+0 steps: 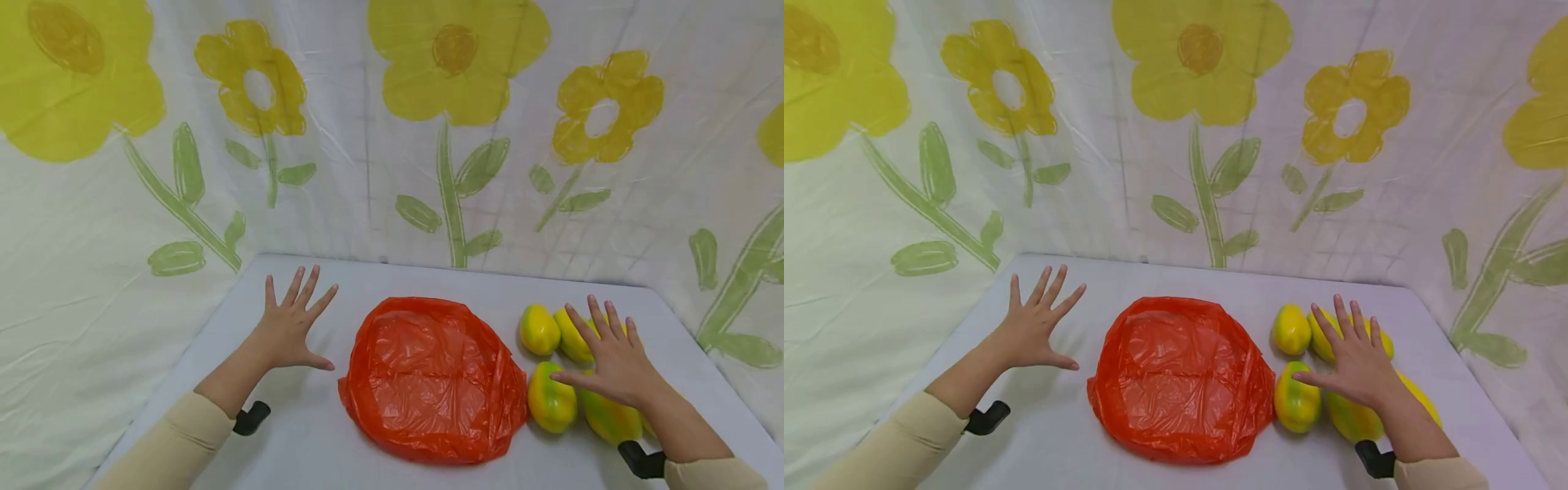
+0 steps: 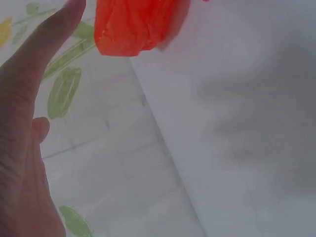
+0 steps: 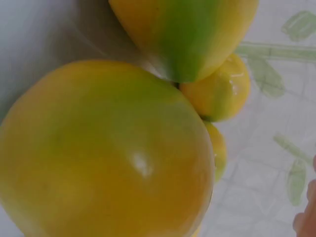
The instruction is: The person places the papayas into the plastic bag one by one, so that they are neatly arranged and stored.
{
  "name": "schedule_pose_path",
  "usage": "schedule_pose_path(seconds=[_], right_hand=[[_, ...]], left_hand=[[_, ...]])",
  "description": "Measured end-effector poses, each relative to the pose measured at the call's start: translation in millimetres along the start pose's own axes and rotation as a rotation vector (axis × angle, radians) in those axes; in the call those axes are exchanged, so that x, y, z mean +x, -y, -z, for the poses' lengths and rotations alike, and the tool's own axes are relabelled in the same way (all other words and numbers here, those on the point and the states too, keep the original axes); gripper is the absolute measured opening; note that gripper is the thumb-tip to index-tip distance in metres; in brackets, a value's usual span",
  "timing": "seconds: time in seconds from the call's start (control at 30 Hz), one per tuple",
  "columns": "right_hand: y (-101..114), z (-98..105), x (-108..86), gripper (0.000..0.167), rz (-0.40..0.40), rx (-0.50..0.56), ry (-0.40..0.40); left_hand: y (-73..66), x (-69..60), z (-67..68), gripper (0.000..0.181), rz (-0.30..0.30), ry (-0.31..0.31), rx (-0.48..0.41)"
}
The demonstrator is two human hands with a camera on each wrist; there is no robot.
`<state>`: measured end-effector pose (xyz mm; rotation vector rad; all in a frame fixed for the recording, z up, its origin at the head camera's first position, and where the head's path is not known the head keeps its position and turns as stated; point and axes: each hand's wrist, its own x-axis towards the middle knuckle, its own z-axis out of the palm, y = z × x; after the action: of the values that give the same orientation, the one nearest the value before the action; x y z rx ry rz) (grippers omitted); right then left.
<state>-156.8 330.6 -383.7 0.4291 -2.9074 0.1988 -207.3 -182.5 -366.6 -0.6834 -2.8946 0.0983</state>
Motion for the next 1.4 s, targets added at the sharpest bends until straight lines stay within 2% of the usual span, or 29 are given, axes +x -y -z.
schedule_pose_path(seconds=[0.13,0.33,0.5,0.67,0.8,0.93,1.0,1.1,1.27,1.4], right_hand=[[4,0,0.1,0.109,0.006,0.065,-0.003],[19,1,-2.0,0.108,-0.034,0.233,0.037],[33,0,-8.6,0.109,-0.106,0.39,0.066],[47,-3,-15.1,0.108,-0.171,0.519,0.096],[56,-6,-17.6,0.109,-0.239,0.584,0.114],[62,-12,-18.7,0.113,-0.307,0.579,0.138],[65,-16,-19.7,0.116,-0.328,0.577,0.146],[66,-20,-22.0,0.116,-0.339,0.587,0.137],[69,-25,-26.0,0.115,-0.35,0.593,0.115],[70,-31,-27.4,0.113,-0.361,0.619,0.118]], left_hand=[[-7.7,1.0,-4.6,0.124,0.025,0.014,-0.174],[-31.7,0.8,-22.1,0.12,0.083,0.044,-0.47],[-48.8,-2.9,-38.8,0.114,0.159,0.084,-0.731],[-58.2,-4.6,-55.3,0.111,0.261,0.114,-0.927],[-66.8,-3.7,-70.6,0.11,0.347,0.099,-1.094],[-74.4,-5.3,-81.4,0.108,0.39,0.091,-1.25],[-77.0,-7.0,-84.9,0.108,0.402,0.099,-1.305],[-79.8,-8.7,-87.7,0.108,0.426,0.102,-1.336],[-81.4,-8.0,-89.4,0.105,0.467,0.091,-1.274],[-81.7,-6.7,-89.3,0.099,0.468,0.101,-1.263]])
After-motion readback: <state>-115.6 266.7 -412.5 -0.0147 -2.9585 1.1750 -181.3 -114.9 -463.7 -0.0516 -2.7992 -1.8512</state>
